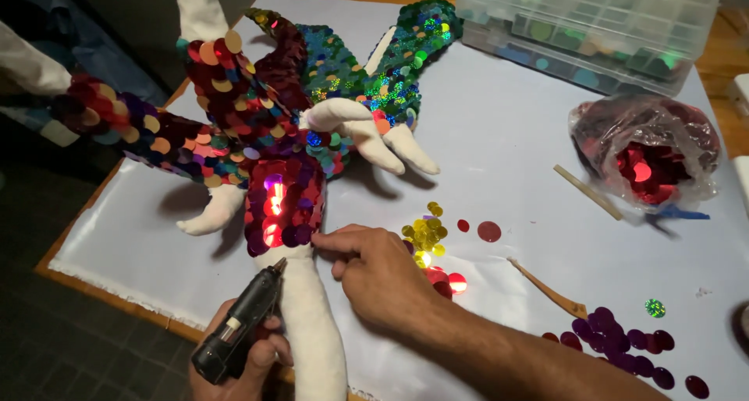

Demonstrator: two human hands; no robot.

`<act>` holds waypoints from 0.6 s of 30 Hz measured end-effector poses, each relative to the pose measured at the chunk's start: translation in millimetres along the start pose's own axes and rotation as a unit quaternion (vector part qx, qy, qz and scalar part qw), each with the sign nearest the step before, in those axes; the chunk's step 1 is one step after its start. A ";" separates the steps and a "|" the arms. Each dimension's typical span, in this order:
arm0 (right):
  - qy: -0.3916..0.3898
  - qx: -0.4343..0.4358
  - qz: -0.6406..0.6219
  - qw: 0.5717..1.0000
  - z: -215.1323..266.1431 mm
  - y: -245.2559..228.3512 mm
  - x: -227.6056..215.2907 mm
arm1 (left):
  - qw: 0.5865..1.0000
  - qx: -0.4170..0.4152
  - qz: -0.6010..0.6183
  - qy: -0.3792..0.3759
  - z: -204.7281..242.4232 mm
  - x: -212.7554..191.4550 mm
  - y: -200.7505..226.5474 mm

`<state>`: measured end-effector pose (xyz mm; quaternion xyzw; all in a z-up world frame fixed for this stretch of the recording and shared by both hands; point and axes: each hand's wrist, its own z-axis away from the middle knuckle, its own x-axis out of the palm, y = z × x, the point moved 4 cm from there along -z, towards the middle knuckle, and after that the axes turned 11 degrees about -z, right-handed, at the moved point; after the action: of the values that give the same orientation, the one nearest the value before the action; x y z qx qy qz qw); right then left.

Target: Decorating a stuffed leather horn by gluing individual sequins onto it using a hot glue gun

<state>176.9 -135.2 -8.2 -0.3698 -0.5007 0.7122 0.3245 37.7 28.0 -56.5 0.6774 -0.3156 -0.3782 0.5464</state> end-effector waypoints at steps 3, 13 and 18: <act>0.004 0.042 -0.003 0.999 4.9 -2.4 -0.7 | 1.000 0.003 0.007 0.007 0.5 0.7 1.3; 0.016 0.115 -0.042 0.992 8.0 -3.3 -1.3 | 1.000 -0.021 -0.012 -0.018 -0.7 -0.7 -2.9; 0.042 0.092 -0.051 0.994 8.0 -6.6 -1.5 | 0.991 -0.116 -0.047 0.036 0.7 -2.5 5.3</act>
<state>171.5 -138.3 0.2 -0.3419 -0.4370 0.7216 0.4141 35.7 28.7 -51.0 0.6368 -0.2173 -0.4129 0.6139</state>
